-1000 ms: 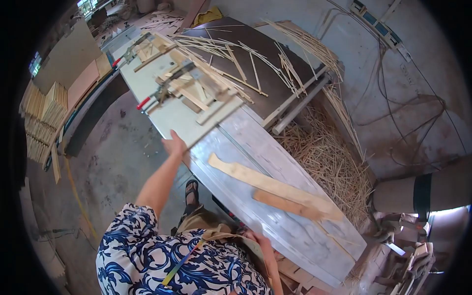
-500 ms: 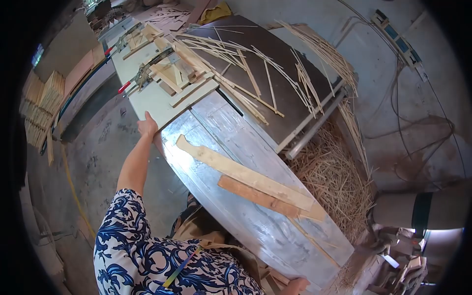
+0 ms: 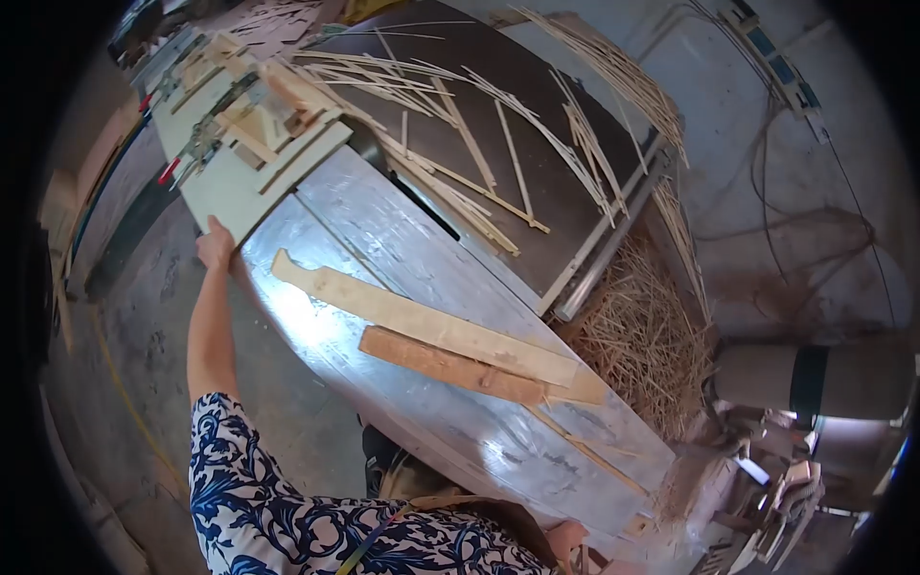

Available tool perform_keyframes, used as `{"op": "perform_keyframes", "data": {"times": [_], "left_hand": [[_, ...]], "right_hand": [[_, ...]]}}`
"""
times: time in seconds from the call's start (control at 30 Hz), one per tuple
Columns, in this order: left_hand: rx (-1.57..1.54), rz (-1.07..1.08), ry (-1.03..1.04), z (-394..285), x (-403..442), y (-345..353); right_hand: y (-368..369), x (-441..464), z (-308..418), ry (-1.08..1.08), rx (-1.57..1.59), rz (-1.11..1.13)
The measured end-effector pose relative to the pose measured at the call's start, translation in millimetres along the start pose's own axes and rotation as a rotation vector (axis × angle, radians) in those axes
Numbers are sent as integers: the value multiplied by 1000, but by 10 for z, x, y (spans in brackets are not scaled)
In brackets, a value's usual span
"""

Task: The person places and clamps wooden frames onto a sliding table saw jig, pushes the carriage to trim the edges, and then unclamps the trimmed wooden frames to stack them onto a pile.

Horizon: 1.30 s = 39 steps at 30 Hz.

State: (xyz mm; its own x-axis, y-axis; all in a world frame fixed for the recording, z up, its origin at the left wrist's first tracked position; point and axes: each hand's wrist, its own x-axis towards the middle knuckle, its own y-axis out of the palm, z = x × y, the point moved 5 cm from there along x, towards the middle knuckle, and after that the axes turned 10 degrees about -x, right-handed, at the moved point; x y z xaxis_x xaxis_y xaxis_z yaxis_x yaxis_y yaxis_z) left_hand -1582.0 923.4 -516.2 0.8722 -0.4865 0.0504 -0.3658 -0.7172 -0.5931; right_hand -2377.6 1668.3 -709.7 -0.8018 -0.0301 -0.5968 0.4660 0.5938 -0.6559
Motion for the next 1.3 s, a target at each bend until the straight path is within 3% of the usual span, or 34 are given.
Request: {"op": "perform_keyframes", "data": {"times": [0.13,0.27,0.43,0.53,0.57,0.6,0.63,0.67,0.7,0.73,0.77,0.8,0.83,0.87,0.93,0.97,1.0,1.1,1.17,1.2,1.27,1.3], "left_hand": [[108,-32,60,236,289,128],[150,41,119,246,224,71],[271,86,195,291,355,130],[449,110,320,435,743,255],[502,98,370,396,753,221],[631,185,558,543,1128,408],[561,188,607,448,1093,380],[512,221,668,383,1079,341],[492,277,676,291,982,270],[506,320,607,-131,1244,303],[546,345,690,-247,1152,299],[723,349,923,-426,1010,337],[925,409,1123,-395,897,381],[1097,444,1351,-405,704,376],[875,521,1430,-444,463,218],[1029,555,1342,-441,299,240],[1180,578,1241,-430,132,236],[1164,577,1310,-469,-518,-33],[1211,603,1325,-555,-1034,-225],[1259,621,1313,-664,-1631,-484],[1322,584,1243,-657,-2239,-621],[1351,525,1175,-577,-2413,-685]], "right_hand": [[-26,-116,-82,-58,-211,56],[77,-190,-235,-10,-181,61],[46,-256,-555,345,213,-20],[24,-340,-649,299,68,-25],[83,-302,-707,382,58,-118],[55,-465,-727,559,296,-256],[127,-478,-803,719,543,-193],[-34,-559,-684,382,16,-52],[-356,-887,-632,380,-71,-71],[-789,-1042,-455,478,59,-73],[-1122,-1193,-442,493,160,21],[-812,-961,-519,604,154,-64],[-392,-670,-652,673,495,-145],[-538,-921,-772,804,788,-243],[-1033,-1323,-884,955,1190,-357],[-1077,-1228,-1067,978,1304,-362],[-1088,-1098,-1237,996,1312,-347],[-1016,-749,-1725,1090,1352,-395],[-1022,-561,-2048,1109,1255,-634],[-914,-281,-2290,1080,1266,-618],[-678,398,-2757,647,646,-302],[-452,683,-3069,713,566,-307]]}}
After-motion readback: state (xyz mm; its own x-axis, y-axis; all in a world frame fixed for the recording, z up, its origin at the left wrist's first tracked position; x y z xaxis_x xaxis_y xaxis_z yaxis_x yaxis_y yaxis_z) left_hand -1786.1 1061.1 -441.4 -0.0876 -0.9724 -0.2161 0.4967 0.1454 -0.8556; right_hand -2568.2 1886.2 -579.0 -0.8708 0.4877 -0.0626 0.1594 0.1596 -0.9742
